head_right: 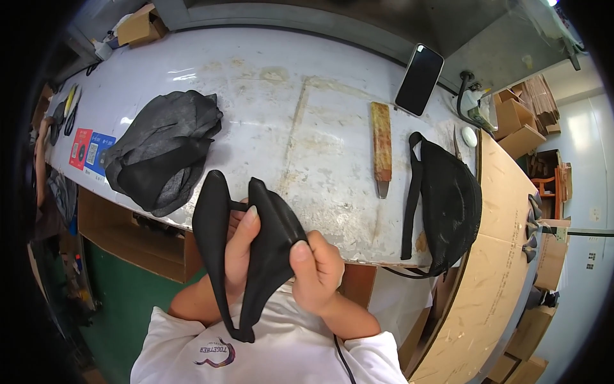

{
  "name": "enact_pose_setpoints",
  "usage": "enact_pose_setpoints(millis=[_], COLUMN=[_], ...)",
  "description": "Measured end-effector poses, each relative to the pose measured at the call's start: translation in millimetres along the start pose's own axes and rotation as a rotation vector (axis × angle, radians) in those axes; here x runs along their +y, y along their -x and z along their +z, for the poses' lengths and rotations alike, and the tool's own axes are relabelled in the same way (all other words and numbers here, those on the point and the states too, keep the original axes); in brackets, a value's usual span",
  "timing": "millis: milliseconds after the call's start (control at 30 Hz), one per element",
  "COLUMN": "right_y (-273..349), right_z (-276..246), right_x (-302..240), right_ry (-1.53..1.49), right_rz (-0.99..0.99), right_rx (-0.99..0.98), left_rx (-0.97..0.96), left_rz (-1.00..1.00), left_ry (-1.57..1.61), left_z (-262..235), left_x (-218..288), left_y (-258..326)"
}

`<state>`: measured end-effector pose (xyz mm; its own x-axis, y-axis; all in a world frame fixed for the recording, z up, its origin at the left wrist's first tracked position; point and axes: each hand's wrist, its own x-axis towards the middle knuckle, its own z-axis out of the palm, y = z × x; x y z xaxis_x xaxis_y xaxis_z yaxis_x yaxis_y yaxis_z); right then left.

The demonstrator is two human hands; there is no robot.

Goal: Inspecting bicycle saddle bases and stretching fabric covers over them to fit precisely.

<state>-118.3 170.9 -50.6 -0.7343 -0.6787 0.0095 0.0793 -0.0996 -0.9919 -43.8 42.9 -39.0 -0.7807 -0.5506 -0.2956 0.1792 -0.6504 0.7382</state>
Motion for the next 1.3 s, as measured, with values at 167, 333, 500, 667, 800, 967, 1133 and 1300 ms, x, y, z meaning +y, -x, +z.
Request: enact_pose_setpoints(millis=[167, 333, 500, 667, 800, 967, 1133, 1300], right_y=[-10.9, -11.9, -18.1, -25.7, 0.6, 2.1, -2.1, -6.6], right_z=[3.0, -28.5, -57.4, -39.2, -24.2, -10.7, -16.4, -16.4], right_x=[-23.9, -7.6, 2.7, -13.0, -36.9, -27.2, -25.0, -32.8], right_ry=[-0.49, -0.447, -0.159, 0.313, 0.204, 0.31, 0.462, 0.508], right_rz=[0.145, 0.061, 0.04, -0.31, -0.12, -0.211, -0.257, -0.254], right_rx=[0.213, 0.128, -0.114, 0.218, -0.259, -0.244, -0.2, -0.186], left_rx=[-0.212, -0.213, -0.141, -0.056, -0.035, -0.266, 0.008, -0.241], left_rz=[0.023, -0.023, 0.461, 0.791, 0.863, 0.818, 0.774, 0.539], left_ry=[0.09, 0.112, -0.699, -1.019, -1.091, -0.844, -0.962, -0.858], left_z=[-27.9, -50.9, -29.5, -27.8, -20.7, 1.0, 14.3, 1.4], left_x=[-4.0, 23.3, 44.4, 47.7, 46.0, 29.4, 40.7, 40.4], left_y=[-16.3, -16.1, -12.5, -16.6, -16.9, -10.9, -6.3, -3.4])
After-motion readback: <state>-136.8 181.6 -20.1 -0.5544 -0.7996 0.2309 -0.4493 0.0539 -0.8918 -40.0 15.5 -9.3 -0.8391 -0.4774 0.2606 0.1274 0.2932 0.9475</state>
